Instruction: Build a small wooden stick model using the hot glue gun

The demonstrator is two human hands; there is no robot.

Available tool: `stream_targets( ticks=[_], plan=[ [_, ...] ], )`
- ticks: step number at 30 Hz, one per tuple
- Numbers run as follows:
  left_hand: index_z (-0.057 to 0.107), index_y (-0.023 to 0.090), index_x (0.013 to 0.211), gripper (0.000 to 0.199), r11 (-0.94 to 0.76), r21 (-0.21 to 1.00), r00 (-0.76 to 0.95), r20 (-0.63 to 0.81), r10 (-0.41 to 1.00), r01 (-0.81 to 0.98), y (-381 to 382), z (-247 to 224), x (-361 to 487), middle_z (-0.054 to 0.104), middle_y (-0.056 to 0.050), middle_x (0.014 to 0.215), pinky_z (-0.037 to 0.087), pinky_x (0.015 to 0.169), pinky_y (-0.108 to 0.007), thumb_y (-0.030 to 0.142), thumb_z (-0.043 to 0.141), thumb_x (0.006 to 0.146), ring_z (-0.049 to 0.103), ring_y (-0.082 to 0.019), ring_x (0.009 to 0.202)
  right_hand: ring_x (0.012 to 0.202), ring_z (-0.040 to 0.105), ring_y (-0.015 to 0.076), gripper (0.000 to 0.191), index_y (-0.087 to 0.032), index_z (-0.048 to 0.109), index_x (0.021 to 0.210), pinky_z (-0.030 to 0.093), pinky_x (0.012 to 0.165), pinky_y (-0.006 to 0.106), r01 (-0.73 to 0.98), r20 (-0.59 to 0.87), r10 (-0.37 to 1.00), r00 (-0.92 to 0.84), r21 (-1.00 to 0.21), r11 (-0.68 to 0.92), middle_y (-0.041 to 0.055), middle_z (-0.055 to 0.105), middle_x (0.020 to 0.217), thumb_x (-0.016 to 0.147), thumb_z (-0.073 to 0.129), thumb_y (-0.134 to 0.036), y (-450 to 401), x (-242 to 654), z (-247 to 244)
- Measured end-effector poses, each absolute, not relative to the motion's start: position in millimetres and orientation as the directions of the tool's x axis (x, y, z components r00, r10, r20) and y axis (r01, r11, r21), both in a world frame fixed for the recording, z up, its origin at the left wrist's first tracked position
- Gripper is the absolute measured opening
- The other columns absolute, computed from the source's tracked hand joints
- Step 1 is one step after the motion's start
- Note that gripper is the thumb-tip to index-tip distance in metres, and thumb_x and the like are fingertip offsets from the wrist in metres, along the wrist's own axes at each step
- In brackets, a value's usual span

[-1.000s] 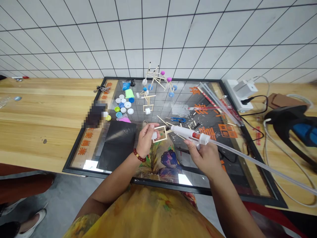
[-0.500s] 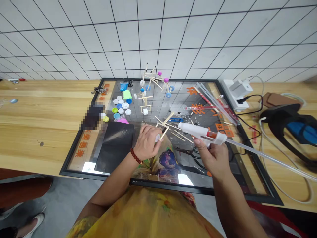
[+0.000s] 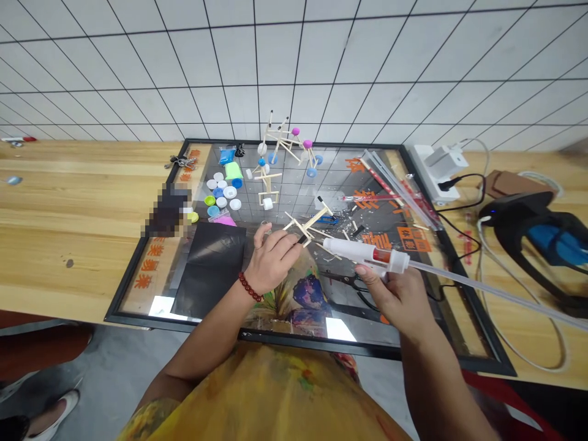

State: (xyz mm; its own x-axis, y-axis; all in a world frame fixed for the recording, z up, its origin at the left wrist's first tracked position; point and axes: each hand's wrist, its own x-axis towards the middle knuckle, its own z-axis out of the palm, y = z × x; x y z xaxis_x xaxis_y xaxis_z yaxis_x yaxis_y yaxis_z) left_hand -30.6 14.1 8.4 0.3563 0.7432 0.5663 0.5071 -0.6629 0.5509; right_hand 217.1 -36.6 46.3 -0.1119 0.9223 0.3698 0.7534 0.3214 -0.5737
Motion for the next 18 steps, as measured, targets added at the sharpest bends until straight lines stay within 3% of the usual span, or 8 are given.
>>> stream_targets(
  ticks=[5, 13, 18],
  plan=[
    [0.071, 0.031, 0.093, 0.02, -0.661, 0.545, 0.344, 0.574, 0.743, 0.515, 14, 6, -30, 0.073, -0.003, 0.097, 0.026, 0.112, -0.052, 0.017, 0.056, 0.09, 0.064, -0.021, 0.101, 0.068, 0.069, 0.0256, 0.039, -0.019, 0.07, 0.087, 0.053, 0.062, 0.036, 0.782, 0.361, 0.926, -0.113, -0.542, 0.307, 0.0085, 0.073, 0.074, 0.09, 0.05, -0.053, -35, 216, 37],
    [0.072, 0.03, 0.09, 0.02, -0.649, 0.549, 0.338, 0.565, 0.753, 0.527, 13, 6, -30, 0.073, -0.003, 0.093, 0.023, 0.113, -0.053, 0.018, 0.055, 0.09, 0.063, -0.021, 0.1, 0.073, 0.07, 0.0276, 0.04, -0.018, 0.07, 0.092, 0.053, 0.067, 0.037, 0.774, 0.399, 0.912, -0.096, -0.547, 0.321, 0.0103, 0.073, 0.077, 0.091, 0.049, -0.051, -33, 216, 36],
    [0.071, 0.03, 0.092, 0.025, -0.692, 0.415, 0.37, 0.622, 0.69, 0.591, 13, 5, -31, 0.072, -0.004, 0.092, 0.025, 0.111, -0.052, 0.015, 0.051, 0.091, 0.062, -0.02, 0.099, 0.074, 0.07, 0.0283, 0.043, -0.019, 0.071, 0.093, 0.055, 0.068, 0.04, 0.791, 0.391, 0.919, -0.045, -0.548, 0.272, 0.0109, 0.075, 0.082, 0.09, 0.048, -0.055, -34, 213, 34]
  ],
)
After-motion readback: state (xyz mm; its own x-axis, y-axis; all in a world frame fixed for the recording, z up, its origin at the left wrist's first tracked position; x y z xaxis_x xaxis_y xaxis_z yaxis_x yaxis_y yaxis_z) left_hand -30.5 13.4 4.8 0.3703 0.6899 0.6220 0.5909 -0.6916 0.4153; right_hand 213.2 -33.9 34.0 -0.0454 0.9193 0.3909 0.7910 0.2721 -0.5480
